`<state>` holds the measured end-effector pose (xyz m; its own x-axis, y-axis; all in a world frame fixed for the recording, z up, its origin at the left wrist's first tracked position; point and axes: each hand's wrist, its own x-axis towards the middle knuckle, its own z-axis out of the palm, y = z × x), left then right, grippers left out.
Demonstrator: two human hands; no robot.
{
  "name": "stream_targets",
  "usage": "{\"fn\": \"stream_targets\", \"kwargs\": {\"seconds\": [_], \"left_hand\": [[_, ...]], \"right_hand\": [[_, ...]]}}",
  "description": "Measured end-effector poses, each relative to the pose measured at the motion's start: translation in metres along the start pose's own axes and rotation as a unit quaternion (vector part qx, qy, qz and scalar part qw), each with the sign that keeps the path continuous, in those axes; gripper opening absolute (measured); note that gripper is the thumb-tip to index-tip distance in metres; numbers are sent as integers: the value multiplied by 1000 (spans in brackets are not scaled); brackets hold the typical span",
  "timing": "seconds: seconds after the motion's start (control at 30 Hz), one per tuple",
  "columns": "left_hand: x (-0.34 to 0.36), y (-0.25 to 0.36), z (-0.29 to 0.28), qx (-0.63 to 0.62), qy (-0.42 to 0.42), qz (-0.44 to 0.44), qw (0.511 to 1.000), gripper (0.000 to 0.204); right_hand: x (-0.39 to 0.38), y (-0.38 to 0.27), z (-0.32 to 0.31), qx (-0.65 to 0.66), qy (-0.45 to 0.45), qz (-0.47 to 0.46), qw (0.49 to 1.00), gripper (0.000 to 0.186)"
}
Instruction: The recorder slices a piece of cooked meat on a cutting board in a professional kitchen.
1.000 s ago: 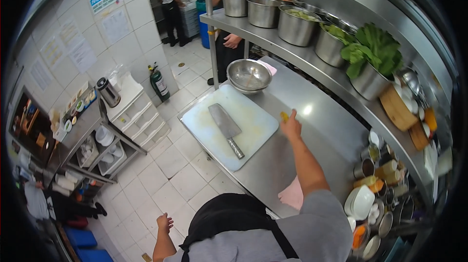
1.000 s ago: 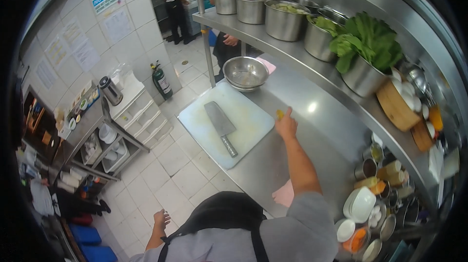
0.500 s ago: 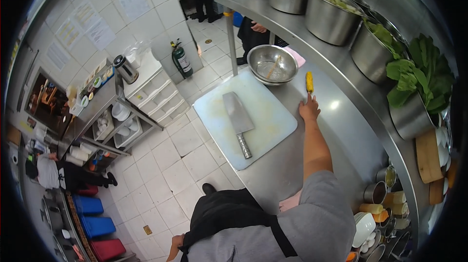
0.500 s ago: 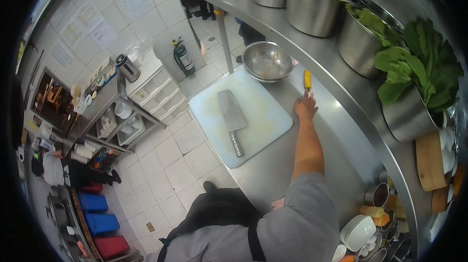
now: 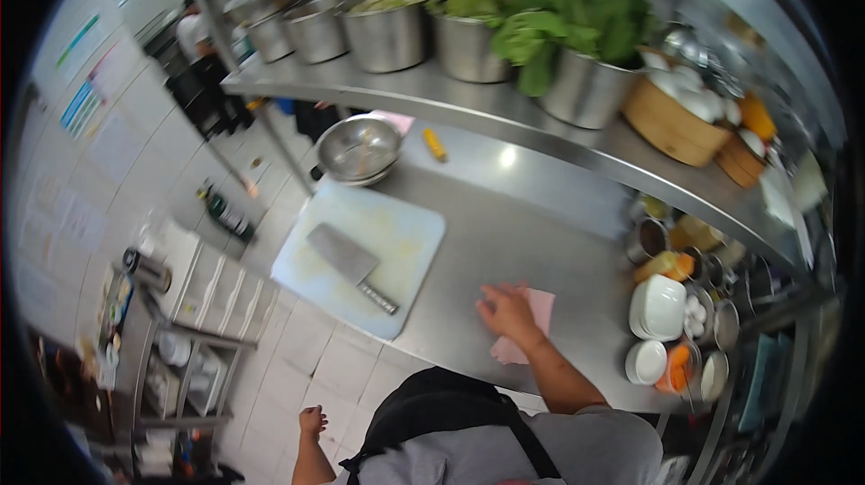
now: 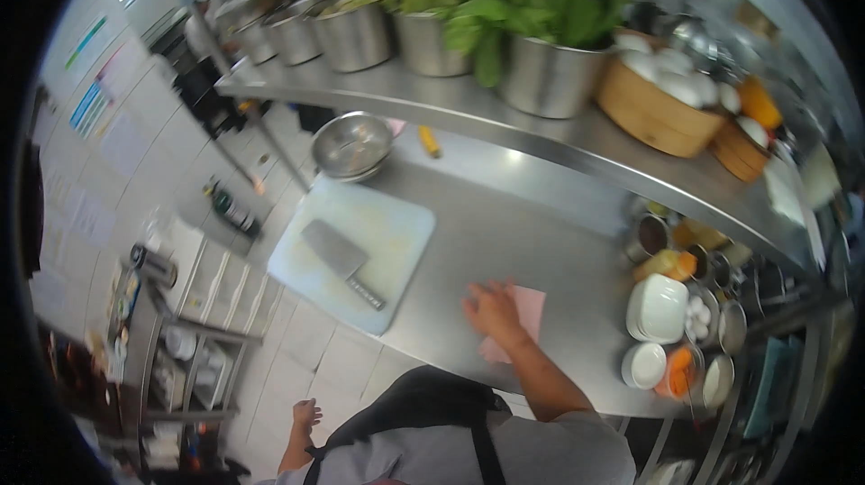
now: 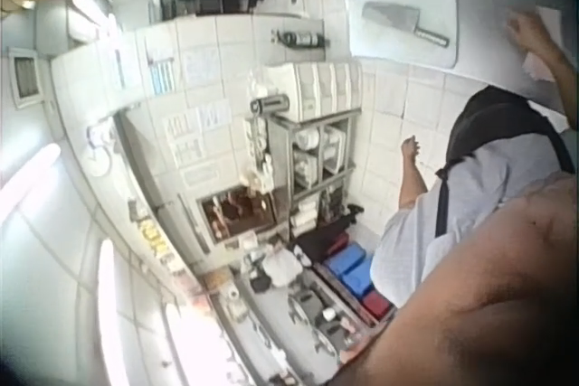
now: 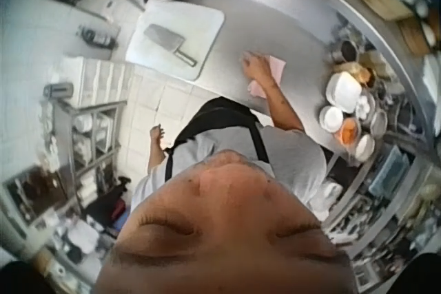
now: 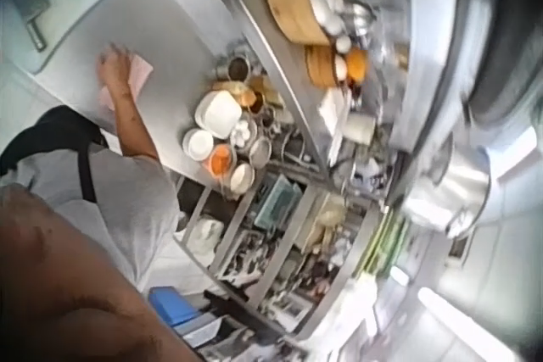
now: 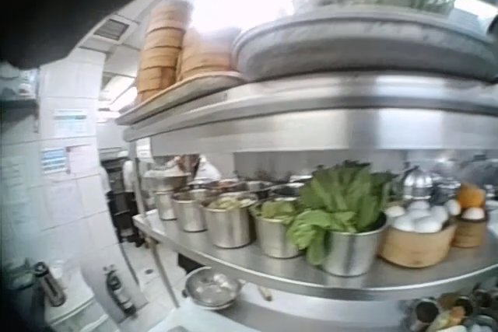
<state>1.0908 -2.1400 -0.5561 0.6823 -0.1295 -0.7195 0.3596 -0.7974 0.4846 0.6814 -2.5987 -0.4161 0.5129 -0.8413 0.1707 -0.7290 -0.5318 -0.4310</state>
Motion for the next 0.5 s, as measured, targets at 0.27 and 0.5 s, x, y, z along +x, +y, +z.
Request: {"fn": "stream_targets", "kwargs": {"seconds": [0.27,0.5], "left_hand": [[65,79,62,85,-154,138,975,39],[56,7,122,369,-300,379,794,47]], "right_hand": [[-129,-95,-38,162,-156,12,974,42],[-199,-180,-5,164,-89,49,981,37]]}}
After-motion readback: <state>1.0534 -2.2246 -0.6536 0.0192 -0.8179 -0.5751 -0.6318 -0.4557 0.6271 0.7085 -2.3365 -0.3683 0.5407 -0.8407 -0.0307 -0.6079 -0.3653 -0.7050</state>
